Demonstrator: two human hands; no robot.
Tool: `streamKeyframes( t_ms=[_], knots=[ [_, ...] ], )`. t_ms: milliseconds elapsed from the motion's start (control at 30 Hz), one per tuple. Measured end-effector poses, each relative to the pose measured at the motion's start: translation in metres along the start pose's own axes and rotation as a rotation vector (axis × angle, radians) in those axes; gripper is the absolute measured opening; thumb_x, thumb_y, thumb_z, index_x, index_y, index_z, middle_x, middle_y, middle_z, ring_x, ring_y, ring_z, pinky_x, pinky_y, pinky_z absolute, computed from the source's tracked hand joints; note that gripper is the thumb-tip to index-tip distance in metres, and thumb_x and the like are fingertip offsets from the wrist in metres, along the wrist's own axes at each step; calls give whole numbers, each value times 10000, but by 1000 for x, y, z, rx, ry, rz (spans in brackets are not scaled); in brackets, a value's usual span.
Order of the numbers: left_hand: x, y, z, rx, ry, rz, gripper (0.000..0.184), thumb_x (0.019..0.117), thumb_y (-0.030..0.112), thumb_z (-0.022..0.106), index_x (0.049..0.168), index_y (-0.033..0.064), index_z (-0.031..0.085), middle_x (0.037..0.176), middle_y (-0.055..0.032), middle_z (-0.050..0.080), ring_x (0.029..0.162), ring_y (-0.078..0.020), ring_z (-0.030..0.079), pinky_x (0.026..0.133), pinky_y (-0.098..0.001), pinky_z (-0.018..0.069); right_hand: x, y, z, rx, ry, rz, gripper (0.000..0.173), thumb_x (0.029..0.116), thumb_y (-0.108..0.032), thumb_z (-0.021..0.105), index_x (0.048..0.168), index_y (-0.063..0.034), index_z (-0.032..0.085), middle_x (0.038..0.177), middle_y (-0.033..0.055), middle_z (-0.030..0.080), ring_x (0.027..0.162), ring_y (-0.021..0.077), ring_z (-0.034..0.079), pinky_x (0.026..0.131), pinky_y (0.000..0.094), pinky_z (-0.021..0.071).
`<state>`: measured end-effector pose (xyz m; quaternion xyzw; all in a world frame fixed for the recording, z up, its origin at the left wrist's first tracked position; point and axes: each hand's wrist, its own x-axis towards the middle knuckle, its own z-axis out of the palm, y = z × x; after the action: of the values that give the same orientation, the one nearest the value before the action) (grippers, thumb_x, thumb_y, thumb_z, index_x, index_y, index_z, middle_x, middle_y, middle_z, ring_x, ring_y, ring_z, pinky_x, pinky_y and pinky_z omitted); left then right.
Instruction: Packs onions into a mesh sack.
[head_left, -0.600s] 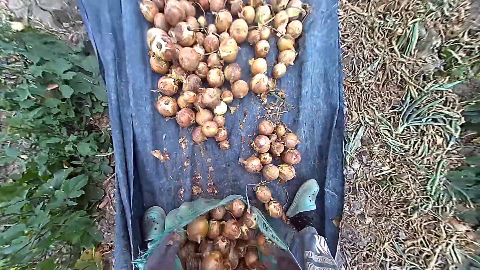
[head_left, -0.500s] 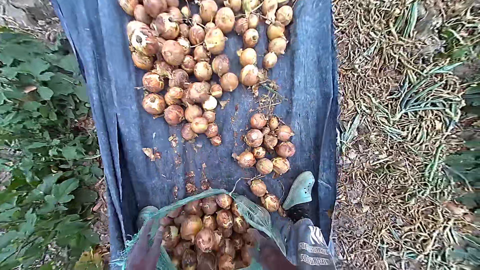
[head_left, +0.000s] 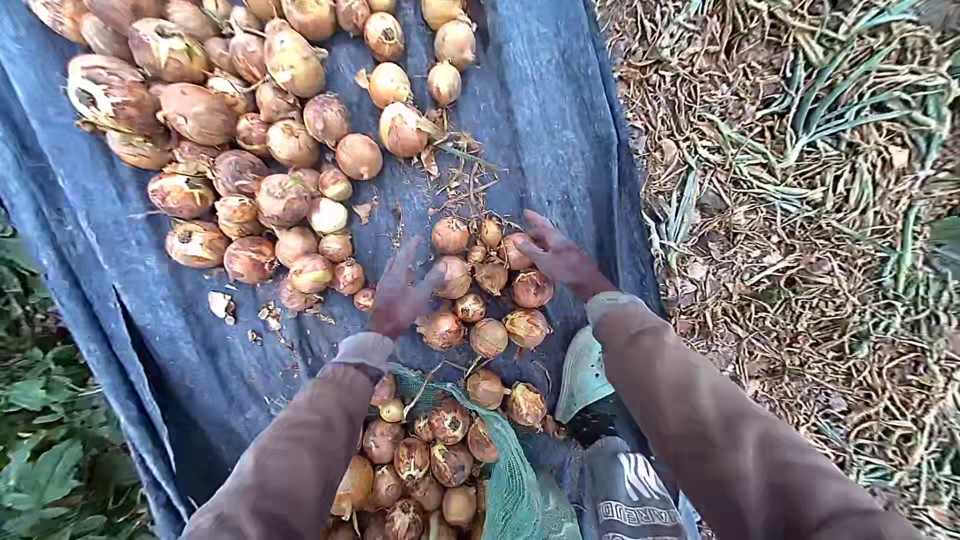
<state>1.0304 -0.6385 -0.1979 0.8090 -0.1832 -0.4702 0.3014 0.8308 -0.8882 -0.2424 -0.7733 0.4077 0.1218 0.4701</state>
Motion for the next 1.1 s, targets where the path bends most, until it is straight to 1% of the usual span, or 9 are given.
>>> streamKeyframes(
  t_ms=[167, 333, 400, 433, 533, 600, 700, 833, 1100],
  knots=[
    [89, -2, 36, -244, -43, -142, 639, 996, 662, 462, 1491, 262, 516, 1473, -98, 564, 1353, -290, 542, 1078, -627, 452, 31, -28, 49, 73, -355, 73, 588, 973, -646, 542, 1447, -299, 570, 1439, 84, 600, 1312, 282, 580, 1063, 621, 464],
    [-77, -50, -8, -350, -418, -303, 556, 995, 628, 518, 1488, 373, 499, 1408, -65, 621, 1226, -289, 627, 969, -577, 532, -138, -71, 123, 578, -656, 313, 700, 970, -670, 534, 1563, -320, 413, 1423, 79, 609, 1226, 254, 633, 993, 554, 533],
    [-142, -83, -18, -112, -661, -287, 504, 1018, 508, 560, 1479, 307, 535, 1458, -30, 588, 1309, -211, 586, 1097, -501, 491, -211, -78, 136, 516, -907, 291, 780, 1016, -585, 518, 1624, -161, 276, 1505, 165, 526, 1339, 301, 565, 1116, 552, 462],
    [-167, -93, -24, 44, -751, -267, 512, 1003, 484, 592, 1470, 278, 561, 1477, -36, 578, 1354, -210, 554, 1144, -498, 445, -237, -70, 137, 487, -925, 262, 683, 1031, -529, 532, 1546, -94, 427, 1426, 147, 607, 1291, 272, 611, 1116, 517, 477],
    [-197, -108, -36, 277, -481, -187, 549, 955, 549, 629, 1436, 288, 601, 1455, -36, 592, 1367, -220, 538, 1156, -506, 430, -261, -16, 111, 445, -272, 418, 381, 1013, -421, 601, 1162, -92, 723, 1073, 72, 762, 959, 230, 750, 848, 478, 638],
    [-175, -108, -37, 381, -152, -141, 644, 911, 612, 654, 1471, 307, 562, 1493, -67, 548, 1363, -290, 532, 1097, -564, 472, -243, 29, 95, 137, 45, 422, 482, 970, -503, 642, 1360, -221, 619, 1228, 82, 696, 1049, 263, 708, 865, 537, 605],
    [-115, -117, -18, 369, -24, -162, 782, 870, 724, 637, 1521, 317, 489, 1541, -115, 483, 1353, -392, 511, 1034, -671, 461, -218, 46, 95, -175, 53, 393, 931, 855, -733, 641, 1600, -256, 352, 1443, 234, 542, 1215, 442, 603, 958, 685, 499],
    [-94, -124, 18, 157, -21, -277, 781, 886, 668, 671, 1509, 271, 416, 1063, -180, 686, 893, -382, 677, 744, -629, 548, -208, 37, 125, -393, 59, 462, 941, 781, -775, 687, 1500, -195, 505, 1412, 229, 564, 1236, 461, 571, 1008, 711, 413],
    [-98, -109, 36, 339, -234, -166, 747, 902, 802, 481, 1523, 387, 467, 1339, -145, 631, 1236, -419, 573, 952, -674, 486, -235, 55, 149, 494, 86, 949, 889, 818, -750, 675, 1552, -365, 355, 1381, 173, 604, 1185, 398, 631, 854, 659, 550]
  ],
)
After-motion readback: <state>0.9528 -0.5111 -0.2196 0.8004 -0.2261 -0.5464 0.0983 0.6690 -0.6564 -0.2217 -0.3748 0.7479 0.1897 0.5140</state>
